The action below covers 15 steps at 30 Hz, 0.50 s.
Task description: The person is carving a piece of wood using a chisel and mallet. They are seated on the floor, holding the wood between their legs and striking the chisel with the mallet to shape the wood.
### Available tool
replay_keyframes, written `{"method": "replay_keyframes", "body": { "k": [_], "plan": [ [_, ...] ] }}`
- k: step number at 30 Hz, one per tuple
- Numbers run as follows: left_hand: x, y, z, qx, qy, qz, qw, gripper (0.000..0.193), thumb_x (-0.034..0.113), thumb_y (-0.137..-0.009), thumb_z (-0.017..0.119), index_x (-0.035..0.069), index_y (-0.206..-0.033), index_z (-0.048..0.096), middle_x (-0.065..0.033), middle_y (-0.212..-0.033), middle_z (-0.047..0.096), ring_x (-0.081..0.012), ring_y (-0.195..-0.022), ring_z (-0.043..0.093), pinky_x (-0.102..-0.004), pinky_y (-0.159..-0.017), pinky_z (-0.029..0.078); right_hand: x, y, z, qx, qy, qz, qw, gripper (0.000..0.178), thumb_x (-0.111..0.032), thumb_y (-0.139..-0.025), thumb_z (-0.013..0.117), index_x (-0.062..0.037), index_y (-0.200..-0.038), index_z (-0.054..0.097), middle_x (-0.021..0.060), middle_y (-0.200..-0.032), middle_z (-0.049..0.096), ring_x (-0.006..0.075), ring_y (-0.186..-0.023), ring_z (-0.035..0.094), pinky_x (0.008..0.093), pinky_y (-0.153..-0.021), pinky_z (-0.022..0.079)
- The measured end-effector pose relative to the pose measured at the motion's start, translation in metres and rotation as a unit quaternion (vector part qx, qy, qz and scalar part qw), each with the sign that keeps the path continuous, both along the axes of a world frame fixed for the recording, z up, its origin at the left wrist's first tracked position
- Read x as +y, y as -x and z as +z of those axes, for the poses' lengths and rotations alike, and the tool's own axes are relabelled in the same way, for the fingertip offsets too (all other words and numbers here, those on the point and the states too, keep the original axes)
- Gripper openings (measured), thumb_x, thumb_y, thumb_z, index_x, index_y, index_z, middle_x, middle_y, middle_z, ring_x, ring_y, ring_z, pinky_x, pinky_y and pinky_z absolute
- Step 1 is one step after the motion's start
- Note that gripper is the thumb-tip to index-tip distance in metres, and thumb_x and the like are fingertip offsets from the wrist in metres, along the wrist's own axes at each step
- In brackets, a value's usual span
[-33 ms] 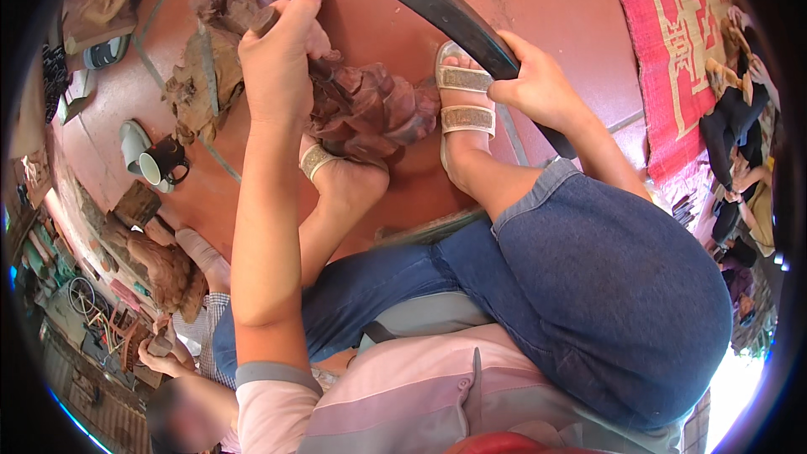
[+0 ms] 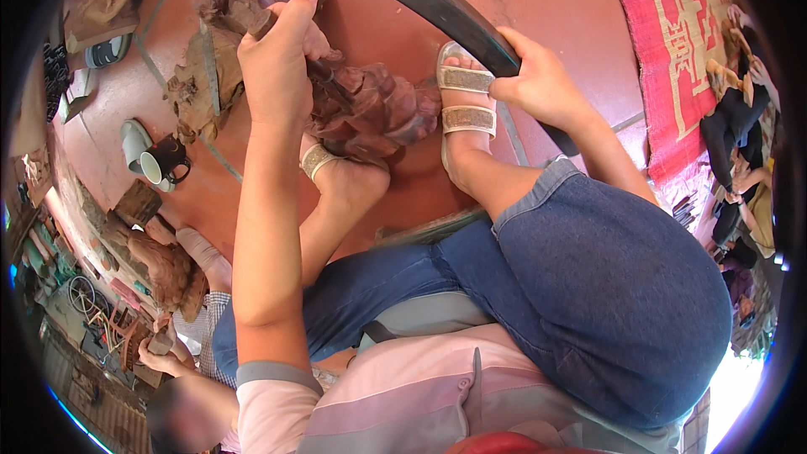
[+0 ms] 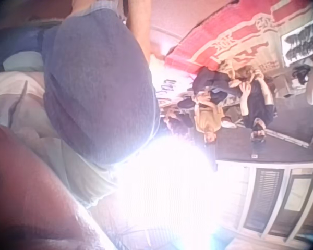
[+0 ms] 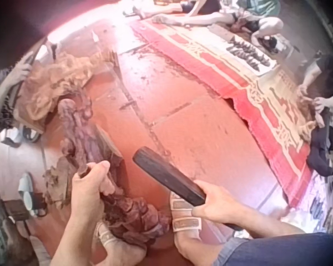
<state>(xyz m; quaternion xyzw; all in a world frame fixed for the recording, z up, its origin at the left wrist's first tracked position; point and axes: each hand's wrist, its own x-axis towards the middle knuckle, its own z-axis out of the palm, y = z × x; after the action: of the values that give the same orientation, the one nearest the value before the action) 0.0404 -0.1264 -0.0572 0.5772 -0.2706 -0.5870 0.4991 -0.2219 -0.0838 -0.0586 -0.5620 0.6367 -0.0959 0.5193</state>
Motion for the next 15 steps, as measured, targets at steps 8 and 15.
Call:
{"method": "replay_keyframes", "body": {
  "k": [8, 15],
  "plan": [
    [0.002, 0.003, 0.000, -0.063, -0.007, 0.050, 0.997, 0.027, 0.010, -0.088, 0.062, 0.010, -0.065, 0.048, 0.0018, -0.056, 0.039, -0.0109, -0.050, 0.036, -0.0305, -0.053, 0.037, -0.070, -0.024, 0.078, 0.012, 0.194, 0.160, 0.968, 0.042, -0.014, -0.071, 0.061, 0.0006, -0.110, 0.058, 0.0265, -0.093, 0.065, 0.0391, -0.092, 0.064, 0.0426, -0.078, 0.050],
    [0.000, 0.011, 0.002, -0.076, -0.003, 0.064, 0.995, 0.025, 0.008, -0.087, 0.061, 0.009, -0.066, 0.048, 0.0014, -0.056, 0.038, -0.0113, -0.049, 0.035, -0.0301, -0.051, 0.035, -0.107, -0.051, 0.115, -0.010, 0.094, 0.249, 0.964, 0.032, -0.011, -0.073, 0.057, 0.0024, -0.101, 0.062, 0.0267, -0.089, 0.065, 0.0399, -0.088, 0.064, 0.0430, -0.076, 0.050]
  ]
}}
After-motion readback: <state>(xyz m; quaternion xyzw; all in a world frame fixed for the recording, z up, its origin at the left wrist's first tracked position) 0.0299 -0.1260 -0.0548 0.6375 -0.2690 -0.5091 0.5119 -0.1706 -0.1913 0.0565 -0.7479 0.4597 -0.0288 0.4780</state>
